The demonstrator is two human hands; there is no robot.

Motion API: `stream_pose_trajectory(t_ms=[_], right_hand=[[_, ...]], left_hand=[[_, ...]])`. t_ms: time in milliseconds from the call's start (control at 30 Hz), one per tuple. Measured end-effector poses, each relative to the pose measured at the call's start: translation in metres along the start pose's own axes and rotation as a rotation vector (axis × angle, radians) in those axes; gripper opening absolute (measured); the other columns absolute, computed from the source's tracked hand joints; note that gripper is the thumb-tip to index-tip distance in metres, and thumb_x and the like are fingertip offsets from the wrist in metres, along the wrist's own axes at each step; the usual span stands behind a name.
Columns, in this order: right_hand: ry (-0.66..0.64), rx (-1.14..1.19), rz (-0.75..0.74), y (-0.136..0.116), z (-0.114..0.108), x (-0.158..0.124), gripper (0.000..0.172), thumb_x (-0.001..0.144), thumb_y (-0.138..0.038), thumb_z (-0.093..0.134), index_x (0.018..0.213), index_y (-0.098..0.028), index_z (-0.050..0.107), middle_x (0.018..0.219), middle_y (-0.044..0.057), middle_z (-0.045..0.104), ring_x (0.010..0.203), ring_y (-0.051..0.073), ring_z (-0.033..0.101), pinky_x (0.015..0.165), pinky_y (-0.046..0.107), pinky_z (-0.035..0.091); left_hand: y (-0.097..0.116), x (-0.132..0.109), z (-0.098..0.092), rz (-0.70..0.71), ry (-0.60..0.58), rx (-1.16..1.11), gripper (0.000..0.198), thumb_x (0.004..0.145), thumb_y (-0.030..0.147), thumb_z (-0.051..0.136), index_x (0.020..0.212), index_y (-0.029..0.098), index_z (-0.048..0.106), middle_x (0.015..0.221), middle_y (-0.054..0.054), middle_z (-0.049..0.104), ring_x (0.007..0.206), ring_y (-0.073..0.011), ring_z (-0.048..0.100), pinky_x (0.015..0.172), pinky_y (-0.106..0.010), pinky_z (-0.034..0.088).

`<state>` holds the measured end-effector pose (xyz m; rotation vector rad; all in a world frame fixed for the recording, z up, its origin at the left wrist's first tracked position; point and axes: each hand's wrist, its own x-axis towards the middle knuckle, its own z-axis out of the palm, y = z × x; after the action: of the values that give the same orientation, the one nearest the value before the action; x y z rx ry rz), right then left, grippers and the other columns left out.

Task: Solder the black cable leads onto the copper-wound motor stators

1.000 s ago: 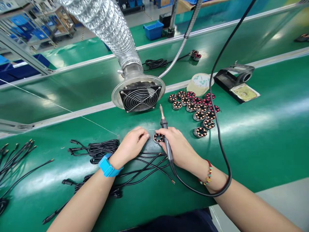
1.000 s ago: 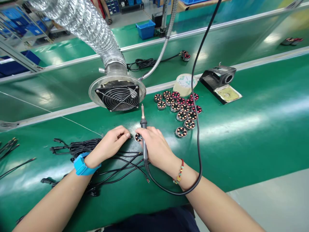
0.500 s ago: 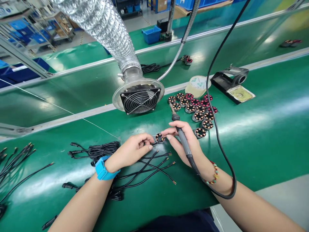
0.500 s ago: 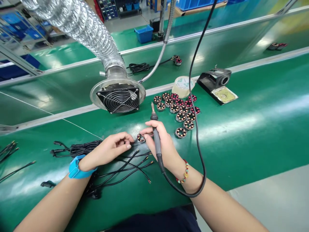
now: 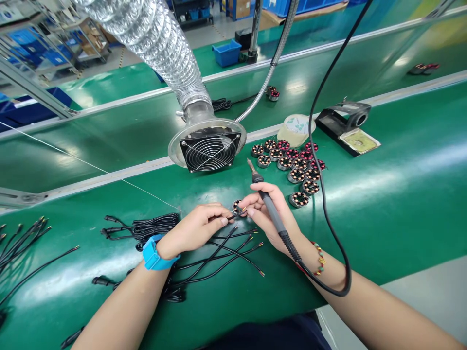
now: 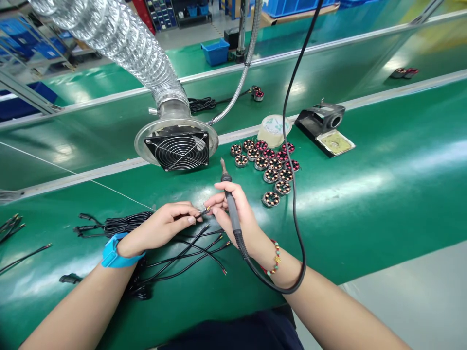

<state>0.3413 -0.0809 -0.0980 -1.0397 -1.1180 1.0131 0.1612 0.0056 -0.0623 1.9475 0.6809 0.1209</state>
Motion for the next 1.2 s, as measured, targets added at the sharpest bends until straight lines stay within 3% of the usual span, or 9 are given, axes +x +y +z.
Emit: stream_pose_trajectory(t_ms=[267,433,667,833,933,1033,1100,1200], right_hand=[[0.005,-0.032,0.018,-0.001,0.000,0.001,0.029,0.087,-0.022,0.061,0.109,-0.026,0.043,0.085,-0.001,0.065,0.080,0.012,0.063,0.076,0.028,0.052],[0.022,-0.056,-0.006,0.000,0.003,0.000,0.032,0.086,-0.019,0.061,0.112,-0.027,0.043,0.084,-0.002,0.065,0.078,0.011,0.064,0.074,0.026,0.052],[0.039,-0.154,-0.112,0.001,0.006,-0.004,0.039,0.085,-0.016,0.062,0.116,-0.028,0.042,0.088,-0.002,0.062,0.075,0.011,0.064,0.072,0.026,0.056],[0.037,-0.194,-0.161,0.003,0.006,-0.006,0.039,0.087,-0.017,0.060,0.118,-0.027,0.041,0.088,-0.001,0.061,0.075,0.011,0.065,0.070,0.026,0.057],[0.029,-0.198,-0.184,0.001,0.008,-0.006,0.036,0.087,-0.015,0.059,0.117,-0.027,0.042,0.086,-0.001,0.061,0.073,0.011,0.064,0.068,0.026,0.057],[0.016,-0.221,-0.235,-0.004,0.011,-0.006,0.033,0.088,-0.013,0.057,0.114,-0.028,0.043,0.084,-0.002,0.059,0.071,0.011,0.062,0.067,0.025,0.056],[0.008,-0.249,-0.263,-0.007,0.013,-0.006,0.031,0.089,-0.012,0.055,0.113,-0.028,0.043,0.083,-0.002,0.059,0.070,0.011,0.061,0.066,0.026,0.055],[0.005,-0.264,-0.263,-0.008,0.015,-0.008,0.032,0.089,-0.011,0.055,0.113,-0.028,0.043,0.083,-0.002,0.059,0.068,0.010,0.060,0.064,0.024,0.054]], left_hand=[[0.001,-0.001,0.000,0.001,0.015,0.012,0.020,0.092,0.024,0.048,0.096,0.017,0.067,0.095,-0.003,0.065,0.086,-0.0140,0.057,0.080,-0.024,0.041],[0.002,0.000,0.003,0.013,0.101,-0.049,0.038,0.097,0.036,0.037,0.102,0.018,0.070,0.091,-0.004,0.063,0.087,-0.0156,0.057,0.081,-0.027,0.041],[0.003,0.001,0.009,-0.047,0.123,-0.026,0.041,0.097,0.038,0.035,0.090,0.016,0.070,0.082,-0.002,0.062,0.077,-0.0143,0.055,0.075,-0.026,0.039],[0.006,0.002,0.010,-0.032,0.077,0.007,0.043,0.096,0.038,0.035,0.066,0.015,0.057,0.070,0.000,0.055,0.064,-0.0115,0.048,0.065,-0.025,0.037],[0.007,0.002,0.011,0.017,0.055,0.020,0.044,0.095,0.037,0.038,0.058,0.016,0.050,0.067,-0.001,0.055,0.070,-0.0137,0.050,0.072,-0.027,0.040],[0.008,0.002,0.012,-0.015,0.049,-0.129,0.037,0.092,0.038,0.043,0.065,0.017,0.055,0.074,-0.003,0.061,0.079,-0.0160,0.055,0.080,-0.029,0.043],[0.010,0.001,0.013,-0.107,0.014,-0.345,0.030,0.090,0.040,0.047,0.075,0.016,0.057,0.074,-0.003,0.062,0.070,-0.0139,0.056,0.069,-0.027,0.045],[0.011,0.000,0.014,-0.223,-0.002,-0.562,0.024,0.085,0.040,0.055,0.083,0.016,0.057,0.066,0.001,0.058,0.054,-0.0084,0.049,0.054,-0.021,0.038]])
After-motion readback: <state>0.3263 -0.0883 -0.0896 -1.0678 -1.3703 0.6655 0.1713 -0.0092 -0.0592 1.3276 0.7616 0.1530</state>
